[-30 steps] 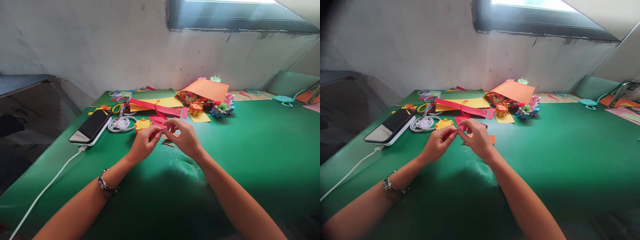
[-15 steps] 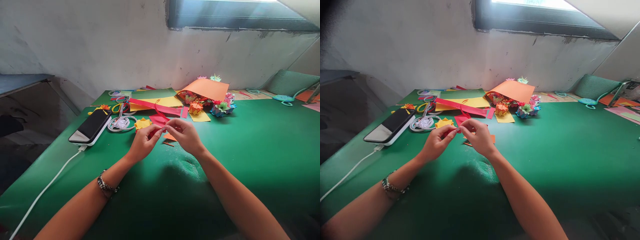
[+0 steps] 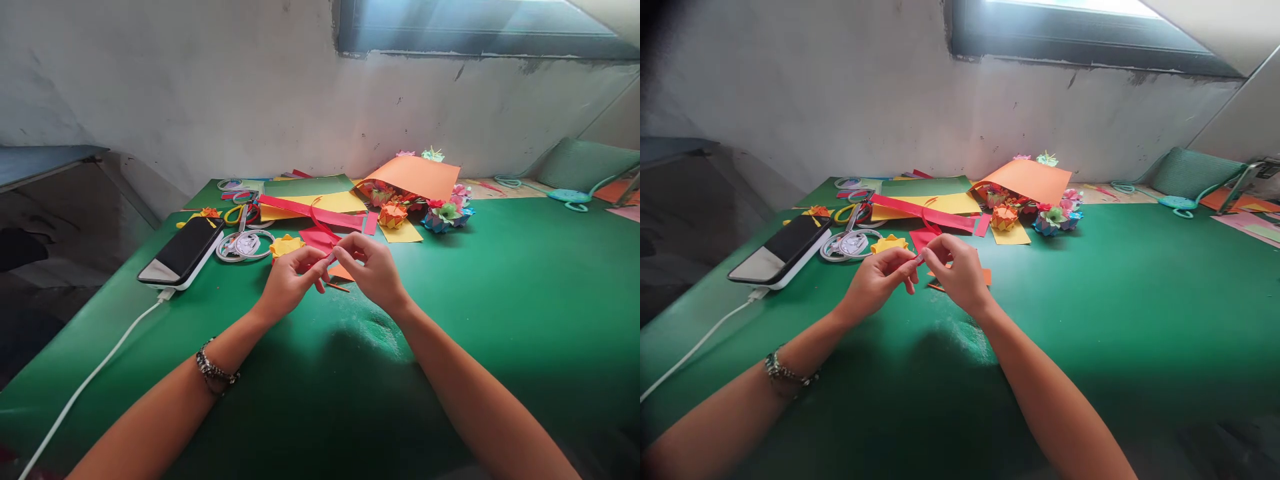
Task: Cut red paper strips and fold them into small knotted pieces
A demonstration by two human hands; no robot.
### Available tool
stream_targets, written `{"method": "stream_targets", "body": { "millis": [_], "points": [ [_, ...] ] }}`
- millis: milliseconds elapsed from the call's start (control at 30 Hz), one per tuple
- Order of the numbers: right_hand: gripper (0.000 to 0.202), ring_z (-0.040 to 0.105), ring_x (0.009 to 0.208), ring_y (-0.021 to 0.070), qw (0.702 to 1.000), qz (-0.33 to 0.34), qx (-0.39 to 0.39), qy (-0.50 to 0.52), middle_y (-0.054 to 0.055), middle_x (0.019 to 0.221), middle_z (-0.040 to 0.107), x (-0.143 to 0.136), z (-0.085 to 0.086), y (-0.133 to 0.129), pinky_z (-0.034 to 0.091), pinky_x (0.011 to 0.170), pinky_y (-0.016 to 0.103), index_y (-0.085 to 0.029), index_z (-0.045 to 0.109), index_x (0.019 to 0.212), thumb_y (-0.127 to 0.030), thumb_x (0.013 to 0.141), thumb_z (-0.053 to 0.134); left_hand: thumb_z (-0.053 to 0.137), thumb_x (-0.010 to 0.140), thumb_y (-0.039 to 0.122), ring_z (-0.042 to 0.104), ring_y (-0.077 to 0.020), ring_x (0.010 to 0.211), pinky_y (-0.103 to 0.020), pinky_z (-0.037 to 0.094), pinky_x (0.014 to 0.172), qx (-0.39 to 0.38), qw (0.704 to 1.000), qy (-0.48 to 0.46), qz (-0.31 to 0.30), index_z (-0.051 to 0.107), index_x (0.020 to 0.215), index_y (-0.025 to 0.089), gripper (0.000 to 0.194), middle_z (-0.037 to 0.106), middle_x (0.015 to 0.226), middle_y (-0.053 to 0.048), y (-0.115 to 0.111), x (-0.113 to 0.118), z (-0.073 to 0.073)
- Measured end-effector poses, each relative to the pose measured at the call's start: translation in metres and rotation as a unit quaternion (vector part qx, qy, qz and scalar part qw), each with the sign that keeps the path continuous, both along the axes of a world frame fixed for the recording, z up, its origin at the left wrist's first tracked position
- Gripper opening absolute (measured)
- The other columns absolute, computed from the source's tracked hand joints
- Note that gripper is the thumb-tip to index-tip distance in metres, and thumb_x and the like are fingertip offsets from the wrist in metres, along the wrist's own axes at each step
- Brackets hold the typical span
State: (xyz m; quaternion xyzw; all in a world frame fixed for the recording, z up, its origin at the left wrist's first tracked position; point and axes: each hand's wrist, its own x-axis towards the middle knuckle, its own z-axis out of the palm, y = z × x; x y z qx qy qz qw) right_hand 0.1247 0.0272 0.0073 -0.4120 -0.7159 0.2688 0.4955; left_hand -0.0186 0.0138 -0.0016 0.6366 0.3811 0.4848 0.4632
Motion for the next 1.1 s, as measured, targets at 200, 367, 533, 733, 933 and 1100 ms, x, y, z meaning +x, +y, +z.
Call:
{"method": "stream_targets", "body": {
  "millis": [200, 367, 533, 733, 933, 1100],
  "points": [
    [0.012, 0.047, 0.057, 0.0097, 0.972, -0.109, 0.201, -0.048, -0.001, 0.063, 0.053, 0.0029, 0.0015, -0.002, 0.044, 0.055, 0.024, -0.02, 0.049, 0.066, -0.017, 0.077, 0.05, 0.056, 0.073, 0.026, 0.053, -0.0056, 0.043, -0.018, 0.043, 0.047, -0.011, 0.999, -0.005, 0.046, 0.055, 0.067, 0.014, 0.013, 0.057, 0.056, 0.004, 0.0006, 0.0016, 0.0002],
    [0.006, 0.056, 0.071, 0.0124, 0.951, -0.022, 0.283, -0.123, 0.004, 0.076, 0.06, -0.002, -0.0009, -0.006, 0.048, 0.064, 0.026, -0.02, 0.058, 0.078, -0.019, 0.08, 0.052, 0.06, 0.068, 0.028, 0.055, -0.0073, 0.051, -0.019, 0.046, 0.052, -0.009, 0.997, -0.056, 0.061, 0.057, 0.066, 0.015, 0.014, 0.057, 0.056, 0.004, 0.002, 0.0022, 0.0012],
    [0.007, 0.059, 0.072, 0.0125, 0.964, -0.028, 0.243, -0.101, 0.004, 0.08, 0.063, -0.0042, -0.0014, -0.0068, 0.05, 0.066, 0.027, -0.02, 0.061, 0.081, -0.018, 0.079, 0.054, 0.061, 0.066, 0.033, 0.057, -0.0088, 0.055, -0.021, 0.048, 0.055, -0.014, 0.995, -0.079, 0.054, 0.056, 0.07, 0.016, 0.018, 0.058, 0.058, 0.003, 0.0027, 0.0021, 0.0024],
    [0.006, 0.058, 0.064, 0.0101, 0.991, 0.005, 0.133, -0.024, 0.0, 0.074, 0.066, -0.0048, 0.0003, -0.0084, 0.05, 0.061, 0.025, -0.02, 0.063, 0.076, -0.016, 0.074, 0.059, 0.062, 0.064, 0.032, 0.053, -0.0065, 0.05, -0.019, 0.046, 0.05, 0.0, 0.995, -0.089, 0.052, 0.055, 0.068, 0.016, 0.018, 0.057, 0.059, 0.004, 0.0027, 0.0029, 0.0029],
    [0.006, 0.06, 0.065, 0.0108, 0.997, 0.034, 0.001, 0.067, 0.001, 0.072, 0.066, -0.0055, -0.0015, -0.0086, 0.051, 0.061, 0.026, -0.018, 0.064, 0.074, -0.022, 0.071, 0.062, 0.06, 0.068, 0.029, 0.055, -0.007, 0.049, -0.019, 0.047, 0.049, 0.023, 0.996, -0.062, 0.066, 0.057, 0.07, 0.015, 0.014, 0.059, 0.061, 0.003, 0.0015, 0.0025, 0.0022],
    [0.009, 0.062, 0.064, 0.0113, 0.986, 0.055, -0.072, 0.137, 0.0, 0.067, 0.066, -0.0051, -0.0029, -0.0071, 0.052, 0.062, 0.027, -0.017, 0.064, 0.07, -0.026, 0.068, 0.065, 0.061, 0.069, 0.033, 0.057, -0.0088, 0.051, -0.021, 0.049, 0.052, 0.051, 0.996, -0.034, 0.069, 0.058, 0.073, 0.015, 0.019, 0.062, 0.065, 0.0, 0.0003, 0.0013, 0.0007]
  ]
}}
